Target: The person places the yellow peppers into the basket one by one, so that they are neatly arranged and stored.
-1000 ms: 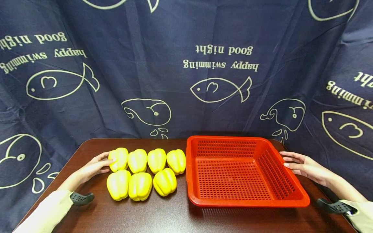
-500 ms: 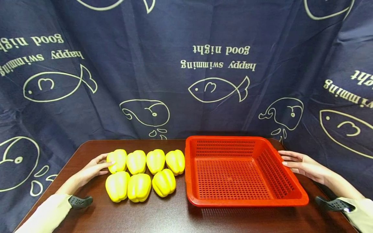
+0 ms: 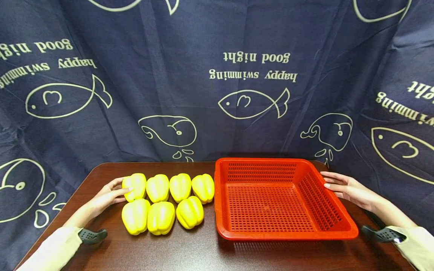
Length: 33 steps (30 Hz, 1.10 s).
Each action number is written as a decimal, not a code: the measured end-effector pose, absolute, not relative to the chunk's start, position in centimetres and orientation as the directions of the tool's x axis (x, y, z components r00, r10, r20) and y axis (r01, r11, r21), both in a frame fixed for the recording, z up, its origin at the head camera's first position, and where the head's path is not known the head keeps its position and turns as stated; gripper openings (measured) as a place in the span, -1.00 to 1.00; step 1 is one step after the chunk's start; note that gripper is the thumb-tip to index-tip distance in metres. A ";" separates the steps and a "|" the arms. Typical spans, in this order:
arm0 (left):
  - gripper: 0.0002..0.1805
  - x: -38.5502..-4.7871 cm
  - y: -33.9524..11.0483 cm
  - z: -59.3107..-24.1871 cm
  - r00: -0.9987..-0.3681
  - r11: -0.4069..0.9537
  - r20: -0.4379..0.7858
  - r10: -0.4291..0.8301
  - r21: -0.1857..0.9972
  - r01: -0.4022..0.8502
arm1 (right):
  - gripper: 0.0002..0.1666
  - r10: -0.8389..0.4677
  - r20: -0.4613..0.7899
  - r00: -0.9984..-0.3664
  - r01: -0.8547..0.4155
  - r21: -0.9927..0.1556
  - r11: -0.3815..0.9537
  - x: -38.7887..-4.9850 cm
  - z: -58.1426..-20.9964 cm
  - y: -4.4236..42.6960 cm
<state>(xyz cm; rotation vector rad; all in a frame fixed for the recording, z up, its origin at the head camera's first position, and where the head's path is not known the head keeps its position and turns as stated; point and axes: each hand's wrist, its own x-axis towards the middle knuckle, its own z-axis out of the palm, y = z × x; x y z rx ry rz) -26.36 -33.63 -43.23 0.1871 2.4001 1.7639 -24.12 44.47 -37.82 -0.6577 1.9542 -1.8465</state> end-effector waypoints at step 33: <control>-0.67 -23.8 -34.2 -38.0 -0.984 0.092 0.077 0.158 0.991 0.092 | -0.46 -0.453 -0.016 -0.891 -0.058 -0.987 0.149 -24.0 -37.5 43.8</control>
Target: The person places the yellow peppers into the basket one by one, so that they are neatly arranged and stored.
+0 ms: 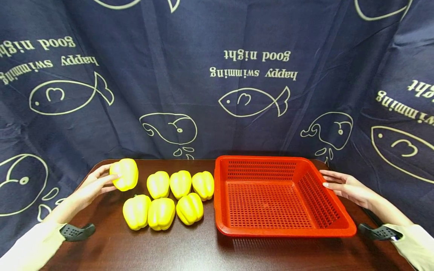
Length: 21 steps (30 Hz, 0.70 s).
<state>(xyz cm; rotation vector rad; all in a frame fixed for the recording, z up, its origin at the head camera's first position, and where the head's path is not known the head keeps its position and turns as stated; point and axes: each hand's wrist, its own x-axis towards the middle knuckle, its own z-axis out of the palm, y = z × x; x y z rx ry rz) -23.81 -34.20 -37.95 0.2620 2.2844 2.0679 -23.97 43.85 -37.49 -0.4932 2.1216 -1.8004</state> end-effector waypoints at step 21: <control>-0.69 -22.2 -28.6 -33.6 -0.984 0.224 0.134 0.118 0.962 0.157 | -0.50 -0.409 -0.017 -0.912 -0.063 -0.981 0.182 -23.8 -37.5 43.7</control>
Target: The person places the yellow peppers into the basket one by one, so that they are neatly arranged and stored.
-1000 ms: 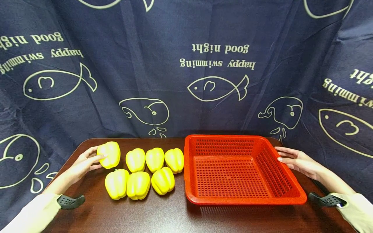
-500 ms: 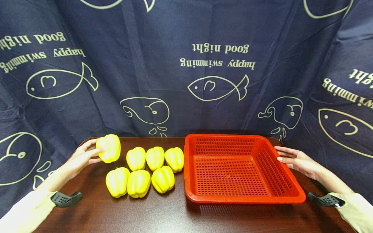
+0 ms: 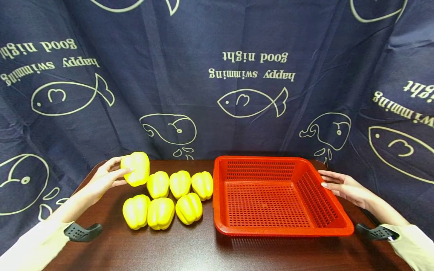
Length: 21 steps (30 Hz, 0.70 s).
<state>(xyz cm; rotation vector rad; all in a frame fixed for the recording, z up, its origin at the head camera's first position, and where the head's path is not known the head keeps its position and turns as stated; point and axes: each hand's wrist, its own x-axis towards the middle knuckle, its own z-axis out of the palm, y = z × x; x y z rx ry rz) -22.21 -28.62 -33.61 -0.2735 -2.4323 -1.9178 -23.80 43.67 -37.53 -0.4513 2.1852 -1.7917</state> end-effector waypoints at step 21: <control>-0.34 -21.4 -21.7 -30.9 -0.989 0.356 0.055 0.135 0.929 0.101 | -0.48 -0.380 -0.025 -0.924 -0.062 -0.975 0.215 -23.6 -37.5 43.5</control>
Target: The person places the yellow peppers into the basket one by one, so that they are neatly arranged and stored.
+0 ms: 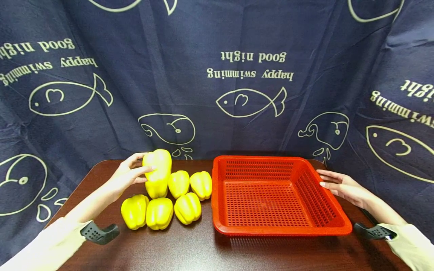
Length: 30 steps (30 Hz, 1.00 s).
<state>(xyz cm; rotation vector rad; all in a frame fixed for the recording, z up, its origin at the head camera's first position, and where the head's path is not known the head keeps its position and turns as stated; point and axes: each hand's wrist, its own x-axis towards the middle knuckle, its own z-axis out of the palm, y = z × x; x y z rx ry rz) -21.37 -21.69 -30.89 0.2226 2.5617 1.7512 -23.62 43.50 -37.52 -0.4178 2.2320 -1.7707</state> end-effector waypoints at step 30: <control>-0.38 -22.1 -10.4 -29.4 -0.975 0.242 -0.053 0.215 0.970 0.001 | -0.48 -0.380 -0.021 -0.925 -0.043 -0.986 0.160 -23.6 -37.7 43.5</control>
